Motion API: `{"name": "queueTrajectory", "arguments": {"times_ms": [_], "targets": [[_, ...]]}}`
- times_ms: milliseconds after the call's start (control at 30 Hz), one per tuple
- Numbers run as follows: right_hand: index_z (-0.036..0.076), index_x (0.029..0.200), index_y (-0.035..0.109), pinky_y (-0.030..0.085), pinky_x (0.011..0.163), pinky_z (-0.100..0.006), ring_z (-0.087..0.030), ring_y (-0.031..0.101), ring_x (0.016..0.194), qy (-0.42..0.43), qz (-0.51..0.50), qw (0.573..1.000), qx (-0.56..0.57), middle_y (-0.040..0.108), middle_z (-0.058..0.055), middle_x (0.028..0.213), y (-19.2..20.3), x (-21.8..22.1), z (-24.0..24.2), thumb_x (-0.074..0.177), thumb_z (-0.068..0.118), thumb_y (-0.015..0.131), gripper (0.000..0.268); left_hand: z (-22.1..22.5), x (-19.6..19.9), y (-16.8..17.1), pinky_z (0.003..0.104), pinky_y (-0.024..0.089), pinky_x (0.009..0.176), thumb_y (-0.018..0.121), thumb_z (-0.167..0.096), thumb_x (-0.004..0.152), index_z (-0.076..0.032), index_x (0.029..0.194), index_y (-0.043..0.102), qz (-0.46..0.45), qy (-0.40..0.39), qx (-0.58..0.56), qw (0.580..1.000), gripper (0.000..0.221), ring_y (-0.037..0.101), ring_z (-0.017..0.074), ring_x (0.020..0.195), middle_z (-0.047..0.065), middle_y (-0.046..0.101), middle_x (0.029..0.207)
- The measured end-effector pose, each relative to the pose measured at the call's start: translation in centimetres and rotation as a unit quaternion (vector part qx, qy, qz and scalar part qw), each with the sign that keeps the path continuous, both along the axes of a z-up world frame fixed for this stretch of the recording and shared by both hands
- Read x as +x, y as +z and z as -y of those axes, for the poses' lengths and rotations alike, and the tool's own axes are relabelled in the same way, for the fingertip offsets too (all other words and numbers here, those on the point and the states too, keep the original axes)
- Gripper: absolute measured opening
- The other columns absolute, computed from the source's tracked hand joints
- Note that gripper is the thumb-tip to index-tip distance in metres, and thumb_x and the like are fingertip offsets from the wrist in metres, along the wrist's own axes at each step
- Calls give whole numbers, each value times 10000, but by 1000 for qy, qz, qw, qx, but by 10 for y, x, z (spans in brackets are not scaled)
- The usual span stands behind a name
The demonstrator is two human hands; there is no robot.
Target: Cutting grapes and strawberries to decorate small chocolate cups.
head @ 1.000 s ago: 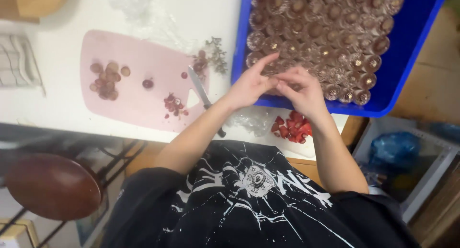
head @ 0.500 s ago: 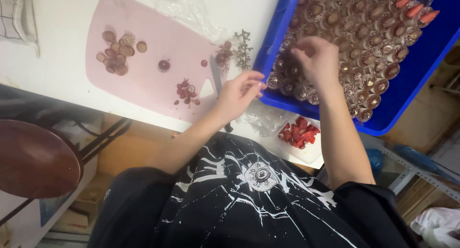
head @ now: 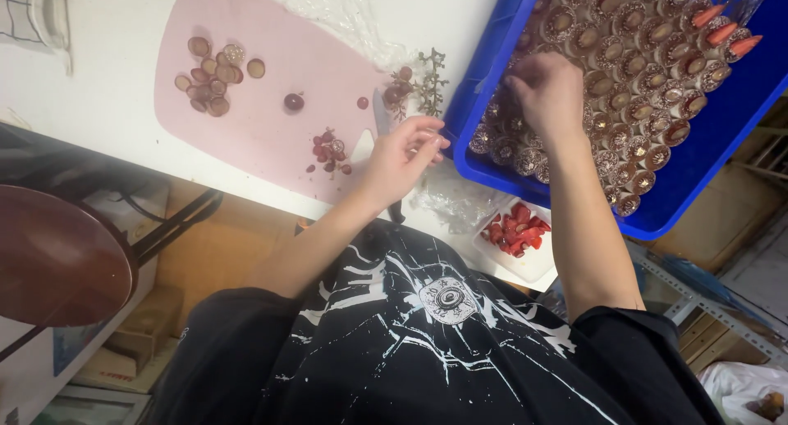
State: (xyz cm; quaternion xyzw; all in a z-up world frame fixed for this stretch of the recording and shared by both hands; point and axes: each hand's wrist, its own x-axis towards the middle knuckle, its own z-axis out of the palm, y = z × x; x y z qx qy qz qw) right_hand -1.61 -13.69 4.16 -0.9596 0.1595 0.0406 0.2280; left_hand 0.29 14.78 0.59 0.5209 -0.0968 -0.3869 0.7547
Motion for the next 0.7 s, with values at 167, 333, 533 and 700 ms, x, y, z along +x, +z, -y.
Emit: {"name": "queueTrajectory", "arguments": {"times_ms": [167, 333, 533, 700], "targets": [[29, 1018, 770, 560, 796, -384, -264, 717, 846, -11, -11, 1000, -10, 739, -148, 994, 1, 1, 3, 857, 91, 869, 199, -5, -1, -4, 271, 599, 841, 570, -107, 1060, -4, 1325, 567, 5, 2, 6, 1000, 284, 727, 131, 939, 116, 755, 1080], [8, 1130, 760, 563, 824, -352, -206, 711, 918, -40, 27, 997, 54, 755, -123, 1054, 13, -25, 12, 901, 111, 870, 274, -42, 17, -25, 257, 591, 813, 574, -104, 1062, -9, 1281, 604, 60, 80, 77, 992, 241, 738, 132, 961, 99, 764, 1084], [-47, 1168, 745, 525, 852, -212, -70, 655, 930, -126, 116, 967, 189, 730, -33, 1033, 8, -108, 20, 1057, 27, 794, 143, -134, 68, -59, 428, 531, 907, 725, -106, 936, -24, 1240, 663, 436, 217, 438, 756, 321, 654, 339, 1045, 134, 680, 1137], [-31, 1218, 724, 474, 739, -183, -48, 614, 826, -216, 159, 911, 312, 707, -17, 987, 29, -133, -22, 1094, 26, 764, 142, -141, 79, -67, 422, 527, 867, 763, -151, 870, -76, 1153, 741, 383, 66, 393, 834, 294, 650, 333, 1030, 135, 661, 1131]]}}
